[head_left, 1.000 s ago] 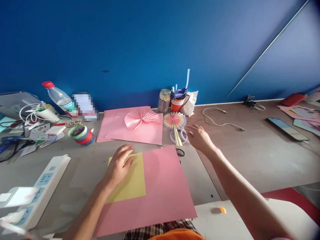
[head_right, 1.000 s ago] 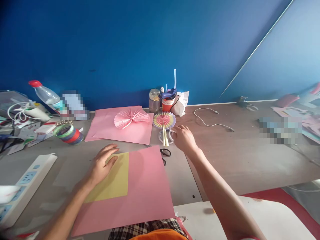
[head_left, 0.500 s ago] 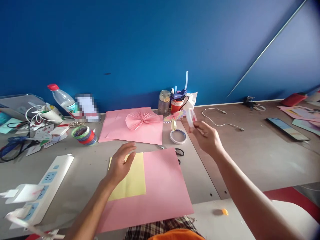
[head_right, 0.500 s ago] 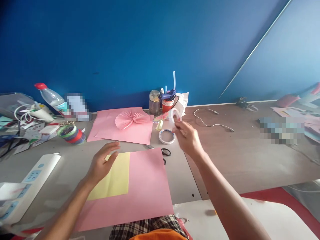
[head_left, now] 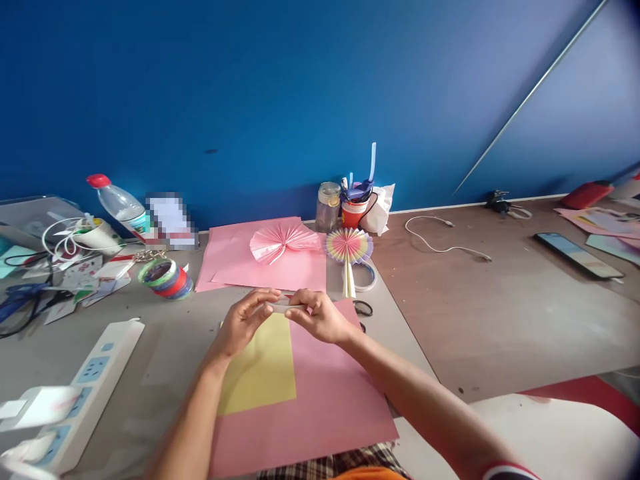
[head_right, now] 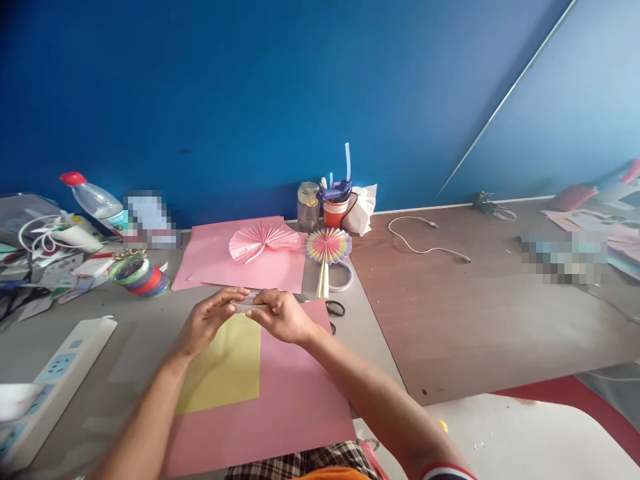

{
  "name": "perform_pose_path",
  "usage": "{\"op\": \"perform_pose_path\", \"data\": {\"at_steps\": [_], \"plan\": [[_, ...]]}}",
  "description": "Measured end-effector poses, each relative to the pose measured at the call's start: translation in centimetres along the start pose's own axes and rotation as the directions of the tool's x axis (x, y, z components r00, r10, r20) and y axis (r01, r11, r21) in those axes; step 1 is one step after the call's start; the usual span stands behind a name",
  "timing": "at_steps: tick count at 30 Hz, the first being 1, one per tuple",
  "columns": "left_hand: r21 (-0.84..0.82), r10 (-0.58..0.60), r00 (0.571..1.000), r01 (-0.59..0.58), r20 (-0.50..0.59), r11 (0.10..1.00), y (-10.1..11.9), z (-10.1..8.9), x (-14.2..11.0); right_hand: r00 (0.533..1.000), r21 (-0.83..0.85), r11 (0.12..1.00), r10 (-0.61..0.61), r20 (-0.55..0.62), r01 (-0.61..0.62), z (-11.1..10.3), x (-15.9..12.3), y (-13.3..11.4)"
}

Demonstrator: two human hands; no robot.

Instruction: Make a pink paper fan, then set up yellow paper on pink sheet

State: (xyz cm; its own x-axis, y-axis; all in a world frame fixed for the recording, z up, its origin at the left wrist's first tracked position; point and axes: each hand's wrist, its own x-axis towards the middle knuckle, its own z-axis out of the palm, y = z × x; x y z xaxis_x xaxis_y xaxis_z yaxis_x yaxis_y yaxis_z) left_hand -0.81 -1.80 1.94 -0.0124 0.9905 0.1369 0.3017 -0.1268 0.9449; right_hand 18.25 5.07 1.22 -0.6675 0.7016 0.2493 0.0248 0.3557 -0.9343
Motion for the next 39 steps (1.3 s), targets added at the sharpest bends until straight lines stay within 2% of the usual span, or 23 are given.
{"op": "perform_pose_path", "data": {"at_steps": [4, 7, 10, 15, 18, 21, 23, 25, 27, 28, 29, 31, 33, 36, 39], "plan": [[-0.019, -0.077, 0.988, 0.08, 0.135, 0.997, -0.4, -0.1, -0.3, 0.981, 0.275, 0.948, 0.124, 0.147, -0.161, -0.9, -0.5, 1.0], [-0.053, -0.108, 0.974, 0.121, 0.197, 0.991, -0.4, -0.1, -0.5, 0.964, 0.368, 0.906, 0.125, 0.235, -0.207, -1.6, -0.7, 1.6], [-0.132, -0.095, 0.957, 0.135, 0.276, 0.982, -0.1, 0.1, -0.7, 0.945, 0.496, 0.827, 0.122, 0.303, -0.265, -1.8, -0.6, 1.9], [-0.267, -0.027, 0.926, 0.137, 0.376, 0.954, 0.3, 0.9, -0.8, 0.944, 0.694, 0.648, 0.135, 0.302, -0.314, -1.4, -0.3, 2.5], [-0.269, -0.037, 0.923, 0.15, 0.382, 0.952, 0.3, 0.9, -0.9, 0.946, 0.704, 0.637, 0.146, 0.288, -0.313, -1.3, -0.3, 2.9], [-0.196, -0.091, 0.92, 0.176, 0.382, 0.965, 0.1, 0.7, -1.0, 0.947, 0.596, 0.747, 0.145, 0.285, -0.294, -1.7, -0.3, 2.9], [-0.136, -0.13, 0.946, 0.177, 0.298, 0.975, -0.3, 0.8, -1.0, 0.96, 0.479, 0.845, 0.131, 0.248, -0.239, -2.0, -0.4, 2.7], [-0.099, -0.114, 0.99, 0.123, 0.087, 0.987, -0.7, 1.2, -0.9, 0.985, 0.297, 0.945, 0.094, 0.148, -0.135, -1.9, -0.5, 2.2], [-0.039, -0.016, 0.987, 0.01, -0.157, 0.999, -1.3, 1.9, -0.7, 1.0, 0.006, 1.0, -0.023, 0.003, 0.023, -1.5, -0.6, 1.9], [0.011, 0.05, 0.97, -0.049, -0.237, 0.999, -1.5, 2.2, -0.7, 0.992, -0.162, 0.981, -0.117, -0.055, 0.106, -1.2, -0.6, 1.8], [0.067, 0.106, 0.956, -0.092, -0.272, 0.994, -1.7, 2.6, -0.7, 0.974, -0.311, 0.934, -0.212, -0.085, 0.176, -0.8, -0.7, 1.7], [0.165, 0.173, 0.954, -0.135, -0.243, 0.977, -1.9, 3.2, -0.8, 0.931, -0.513, 0.818, -0.353, -0.091, 0.26, -0.1, -0.8, 1.9], [0.223, 0.19, 0.971, -0.155, -0.147, 0.962, -1.9, 3.7, -1.0, 0.905, -0.605, 0.745, -0.416, -0.09, 0.282, 0.3, -0.8, 2.2], [0.267, 0.2, 0.979, -0.181, -0.046, 0.947, -1.9, 4.2, -1.2, 0.892, -0.662, 0.705, -0.436, -0.118, 0.257, 0.4, -0.6, 2.5], [0.27, 0.206, 0.978, -0.192, -0.027, 0.944, -2.0, 4.6, -1.3, 0.885, -0.686, 0.687, -0.446, -0.136, 0.241, 0.3, -0.5, 2.5]]}}
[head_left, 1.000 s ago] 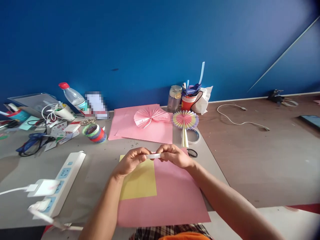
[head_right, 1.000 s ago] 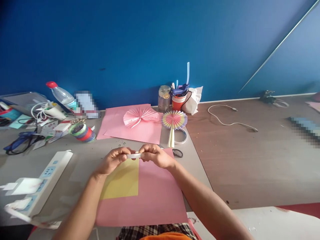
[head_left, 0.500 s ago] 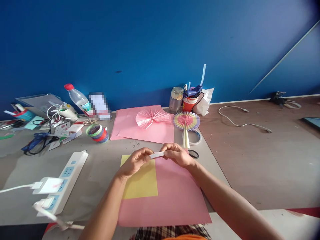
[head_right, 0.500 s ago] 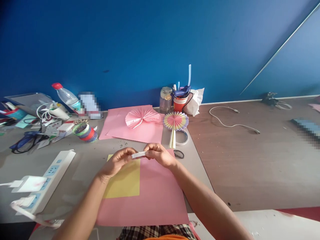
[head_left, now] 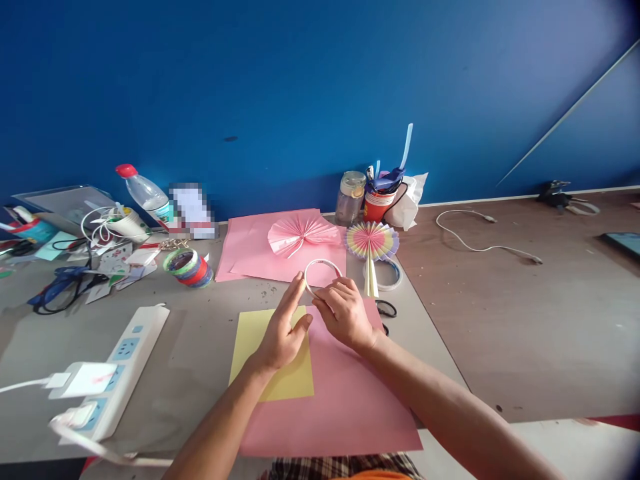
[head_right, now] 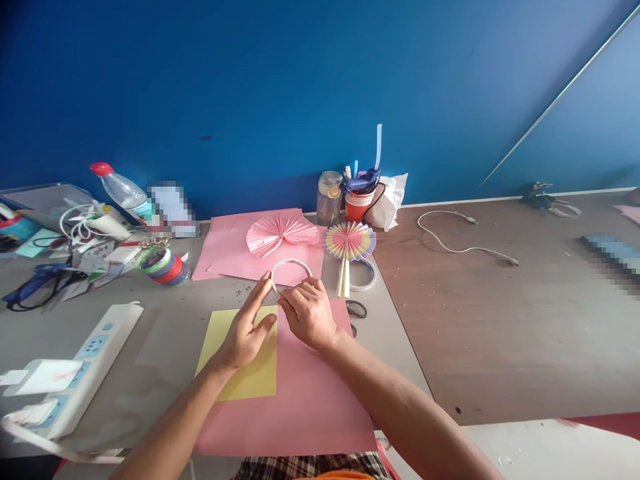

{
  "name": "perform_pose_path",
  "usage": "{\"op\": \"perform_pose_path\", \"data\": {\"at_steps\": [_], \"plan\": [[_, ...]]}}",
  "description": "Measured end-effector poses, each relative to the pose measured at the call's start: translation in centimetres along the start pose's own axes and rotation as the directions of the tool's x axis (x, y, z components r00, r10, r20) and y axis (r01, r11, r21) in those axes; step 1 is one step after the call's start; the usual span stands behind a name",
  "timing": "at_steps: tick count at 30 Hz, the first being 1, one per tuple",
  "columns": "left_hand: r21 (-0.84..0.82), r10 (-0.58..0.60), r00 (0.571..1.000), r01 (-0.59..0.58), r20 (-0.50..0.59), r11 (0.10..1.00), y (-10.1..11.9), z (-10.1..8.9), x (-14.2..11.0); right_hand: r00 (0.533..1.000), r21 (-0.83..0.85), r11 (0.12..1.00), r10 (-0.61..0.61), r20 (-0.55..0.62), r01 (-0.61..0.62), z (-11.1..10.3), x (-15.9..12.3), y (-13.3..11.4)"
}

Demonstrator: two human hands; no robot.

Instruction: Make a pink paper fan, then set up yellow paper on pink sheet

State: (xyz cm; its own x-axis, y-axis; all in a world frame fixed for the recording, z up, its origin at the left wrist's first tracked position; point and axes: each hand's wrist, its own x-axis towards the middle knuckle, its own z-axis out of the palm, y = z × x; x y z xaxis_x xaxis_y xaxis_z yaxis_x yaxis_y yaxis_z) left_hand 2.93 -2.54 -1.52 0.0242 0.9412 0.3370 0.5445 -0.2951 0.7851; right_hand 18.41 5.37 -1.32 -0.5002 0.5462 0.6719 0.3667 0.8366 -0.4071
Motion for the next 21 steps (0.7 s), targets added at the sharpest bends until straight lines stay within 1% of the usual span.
{"op": "perform_pose_path", "data": {"at_steps": [4, 8, 14, 17, 21], "plan": [[-0.017, 0.004, 0.999, -0.005, -0.032, 1.0, -0.1, 0.4, 0.0, 1.0, -0.021, 0.999, -0.024, -0.017, 0.024, 0.0, 0.1, -0.4], [-0.006, 0.024, 0.999, -0.024, -0.043, 1.0, -0.2, 0.5, 0.0, 1.0, -0.03, 0.999, -0.017, -0.024, 0.016, 0.2, 0.0, -0.6], [0.003, 0.065, 0.997, -0.064, -0.036, 0.998, -0.3, 0.4, -0.2, 0.995, -0.04, 0.998, -0.047, -0.093, 0.043, 0.6, -0.2, 0.1], [-0.008, 0.082, 0.996, -0.083, -0.039, 0.997, -0.3, 0.4, -0.2, 0.994, -0.036, 0.998, -0.063, -0.094, 0.059, 0.6, -0.2, 0.3], [-0.003, 0.086, 0.996, -0.086, -0.034, 0.996, -0.4, 0.4, -0.2, 0.994, -0.036, 0.998, -0.047, -0.094, 0.044, 0.7, -0.3, 0.5]]}}
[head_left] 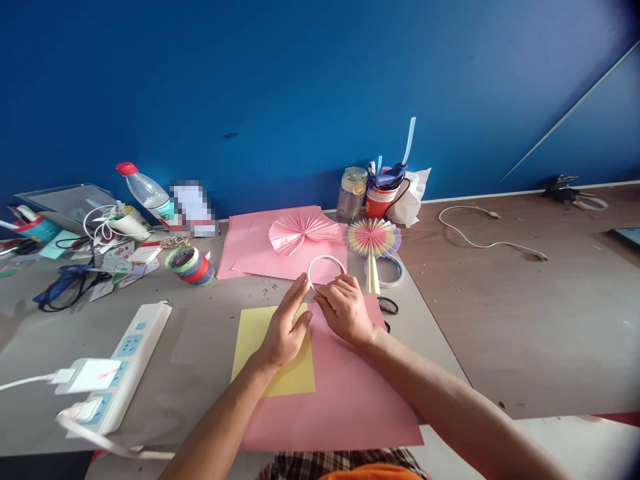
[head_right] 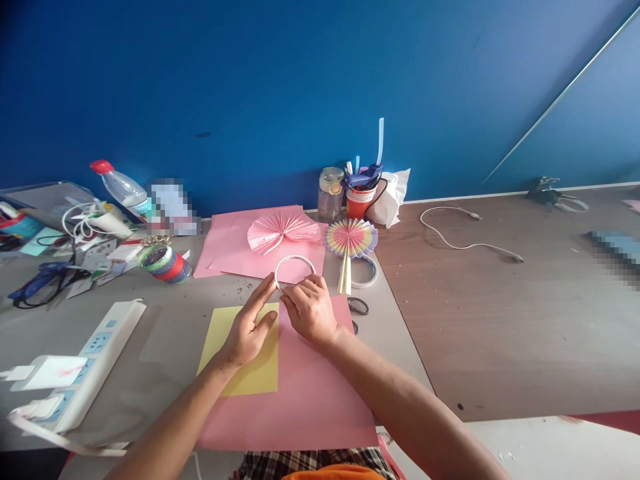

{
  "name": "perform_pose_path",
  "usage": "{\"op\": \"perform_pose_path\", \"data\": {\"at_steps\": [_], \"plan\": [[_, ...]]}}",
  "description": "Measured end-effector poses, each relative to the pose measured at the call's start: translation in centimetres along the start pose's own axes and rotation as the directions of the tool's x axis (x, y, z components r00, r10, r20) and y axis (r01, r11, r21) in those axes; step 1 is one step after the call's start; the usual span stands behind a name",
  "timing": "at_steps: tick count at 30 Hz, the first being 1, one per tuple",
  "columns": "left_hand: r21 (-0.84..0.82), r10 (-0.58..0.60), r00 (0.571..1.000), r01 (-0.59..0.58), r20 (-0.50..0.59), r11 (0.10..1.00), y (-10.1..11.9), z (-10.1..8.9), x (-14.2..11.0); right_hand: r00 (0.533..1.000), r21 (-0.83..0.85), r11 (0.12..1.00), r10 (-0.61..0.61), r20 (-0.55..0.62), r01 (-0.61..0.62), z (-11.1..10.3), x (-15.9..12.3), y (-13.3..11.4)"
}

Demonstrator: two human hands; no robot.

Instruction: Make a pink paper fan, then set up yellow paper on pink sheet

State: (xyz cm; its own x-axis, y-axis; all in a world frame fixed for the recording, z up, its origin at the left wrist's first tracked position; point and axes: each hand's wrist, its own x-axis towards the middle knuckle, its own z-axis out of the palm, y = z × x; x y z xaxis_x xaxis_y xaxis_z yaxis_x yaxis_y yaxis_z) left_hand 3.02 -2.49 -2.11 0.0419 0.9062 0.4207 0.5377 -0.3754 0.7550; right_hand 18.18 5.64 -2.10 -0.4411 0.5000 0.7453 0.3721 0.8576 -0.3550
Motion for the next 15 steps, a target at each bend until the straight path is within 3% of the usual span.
{"op": "perform_pose_path", "data": {"at_steps": [7, 15], "plan": [[-0.006, -0.012, 1.0, 0.012, -0.009, 1.0, 0.16, 0.03, 0.0, 1.0, 0.01, 1.0, 0.025, 0.01, -0.025, 0.07, -0.11, 0.09], [-0.024, -0.048, 0.993, 0.046, -0.104, 0.999, 0.25, -0.37, 0.3, 0.999, 0.047, 0.999, 0.026, 0.029, -0.027, 0.3, -0.47, -0.12]]}}
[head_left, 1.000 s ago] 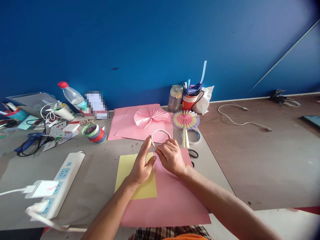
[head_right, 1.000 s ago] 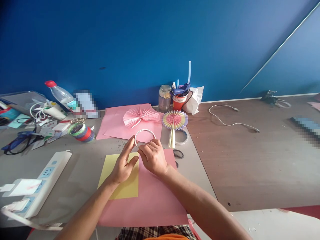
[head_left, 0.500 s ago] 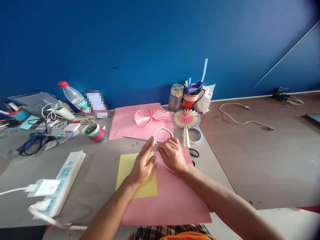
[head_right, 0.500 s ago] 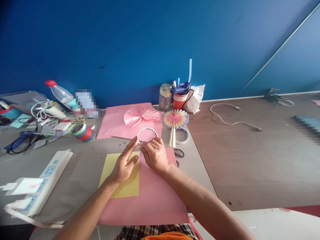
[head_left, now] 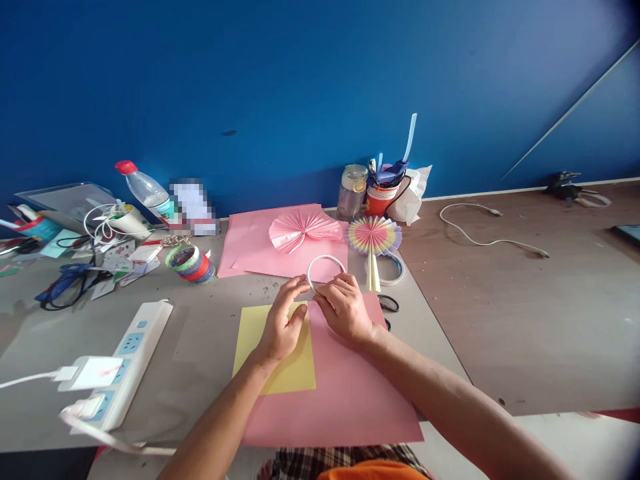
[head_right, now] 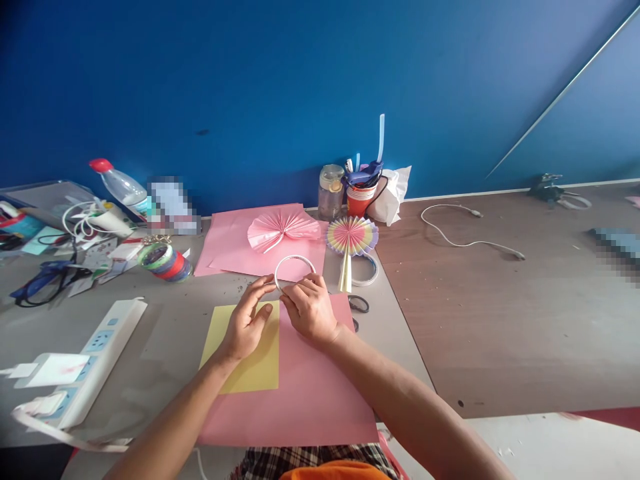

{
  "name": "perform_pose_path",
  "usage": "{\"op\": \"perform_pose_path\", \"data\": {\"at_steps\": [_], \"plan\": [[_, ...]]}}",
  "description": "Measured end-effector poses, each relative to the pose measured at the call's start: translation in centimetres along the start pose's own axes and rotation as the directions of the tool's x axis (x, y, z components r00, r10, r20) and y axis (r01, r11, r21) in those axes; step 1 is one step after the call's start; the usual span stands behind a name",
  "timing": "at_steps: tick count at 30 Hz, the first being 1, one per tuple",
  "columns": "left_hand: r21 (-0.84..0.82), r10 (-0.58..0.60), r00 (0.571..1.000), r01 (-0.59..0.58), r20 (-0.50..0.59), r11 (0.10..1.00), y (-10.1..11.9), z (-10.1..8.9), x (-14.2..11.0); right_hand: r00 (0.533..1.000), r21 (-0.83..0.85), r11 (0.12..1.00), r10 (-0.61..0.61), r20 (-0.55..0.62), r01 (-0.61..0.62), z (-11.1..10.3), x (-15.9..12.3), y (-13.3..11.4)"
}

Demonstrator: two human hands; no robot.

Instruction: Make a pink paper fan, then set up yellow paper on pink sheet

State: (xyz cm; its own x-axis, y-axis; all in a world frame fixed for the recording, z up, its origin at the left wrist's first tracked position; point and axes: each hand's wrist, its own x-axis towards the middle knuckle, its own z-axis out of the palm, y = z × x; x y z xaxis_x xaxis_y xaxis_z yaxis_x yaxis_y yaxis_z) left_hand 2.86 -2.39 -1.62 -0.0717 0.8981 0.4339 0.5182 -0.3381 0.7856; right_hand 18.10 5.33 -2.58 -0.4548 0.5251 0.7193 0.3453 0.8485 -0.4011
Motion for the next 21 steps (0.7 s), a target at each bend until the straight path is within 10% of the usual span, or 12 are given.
{"op": "perform_pose_path", "data": {"at_steps": [21], "plan": [[0.022, 0.037, 0.999, -0.037, -0.013, 0.999, 0.35, -0.05, 0.12, 1.0, 0.005, 1.0, -0.009, -0.018, 0.009, -0.01, 0.31, -0.08]]}}
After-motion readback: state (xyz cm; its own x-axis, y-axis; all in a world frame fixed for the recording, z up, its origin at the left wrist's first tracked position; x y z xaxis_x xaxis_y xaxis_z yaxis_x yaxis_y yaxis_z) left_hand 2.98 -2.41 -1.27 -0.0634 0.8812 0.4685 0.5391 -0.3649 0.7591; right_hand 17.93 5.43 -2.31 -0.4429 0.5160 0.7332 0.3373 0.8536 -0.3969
